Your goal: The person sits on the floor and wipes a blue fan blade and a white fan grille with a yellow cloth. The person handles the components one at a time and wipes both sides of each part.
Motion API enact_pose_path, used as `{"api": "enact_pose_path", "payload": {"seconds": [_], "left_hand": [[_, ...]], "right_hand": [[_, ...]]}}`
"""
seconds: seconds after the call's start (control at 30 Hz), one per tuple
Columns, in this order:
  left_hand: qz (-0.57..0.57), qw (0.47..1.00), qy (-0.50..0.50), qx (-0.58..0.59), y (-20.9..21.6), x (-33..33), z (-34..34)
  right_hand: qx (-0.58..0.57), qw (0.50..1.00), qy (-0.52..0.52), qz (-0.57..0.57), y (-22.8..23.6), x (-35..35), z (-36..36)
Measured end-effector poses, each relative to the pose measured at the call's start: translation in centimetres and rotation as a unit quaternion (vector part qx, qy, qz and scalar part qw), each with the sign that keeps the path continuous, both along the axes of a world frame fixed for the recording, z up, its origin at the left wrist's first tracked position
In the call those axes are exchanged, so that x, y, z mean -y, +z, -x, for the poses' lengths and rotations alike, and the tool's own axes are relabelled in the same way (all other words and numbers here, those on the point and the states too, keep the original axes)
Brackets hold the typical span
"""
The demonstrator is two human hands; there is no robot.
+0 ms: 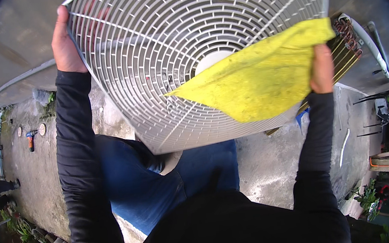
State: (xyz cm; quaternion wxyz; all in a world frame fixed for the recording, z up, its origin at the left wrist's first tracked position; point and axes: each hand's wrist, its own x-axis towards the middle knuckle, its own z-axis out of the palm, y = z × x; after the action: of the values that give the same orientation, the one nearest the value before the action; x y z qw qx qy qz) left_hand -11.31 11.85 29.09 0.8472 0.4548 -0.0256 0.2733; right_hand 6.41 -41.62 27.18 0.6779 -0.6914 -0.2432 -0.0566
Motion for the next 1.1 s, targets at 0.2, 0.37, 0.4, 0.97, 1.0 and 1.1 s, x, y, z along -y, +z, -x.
{"api": "enact_pose_path", "payload": {"seconds": [0.2, 0.37, 0.4, 0.97, 1.0, 1.1], "left_hand": [[-0.064, 0.988, 0.134, 0.047, 2.2, 0.0, 0.0], [-0.091, 0.979, -0.008, -0.182, 2.0, 1.4, -0.3], [-0.073, 0.973, -0.062, -0.209, 1.7, 1.2, -0.1], [-0.025, 0.862, -0.224, -0.454, -11.7, 1.1, -6.3], [-0.038, 0.860, -0.218, -0.460, -11.6, 1.1, -6.2], [-0.043, 0.866, -0.216, -0.449, -11.4, 1.2, -5.8]], "right_hand": [[0.126, 0.986, -0.100, -0.044, 12.0, 4.7, 7.9], [0.200, 0.945, -0.142, 0.217, 15.5, 4.5, 14.3], [0.217, 0.917, -0.131, 0.308, 15.7, 3.8, 15.7], [0.137, 0.786, 0.550, 0.247, -2.7, -12.5, 24.2], [0.052, 0.804, 0.556, 0.203, -3.1, -12.5, 23.3], [-0.077, 0.940, 0.332, 0.029, -3.3, -13.0, 20.3]]}}
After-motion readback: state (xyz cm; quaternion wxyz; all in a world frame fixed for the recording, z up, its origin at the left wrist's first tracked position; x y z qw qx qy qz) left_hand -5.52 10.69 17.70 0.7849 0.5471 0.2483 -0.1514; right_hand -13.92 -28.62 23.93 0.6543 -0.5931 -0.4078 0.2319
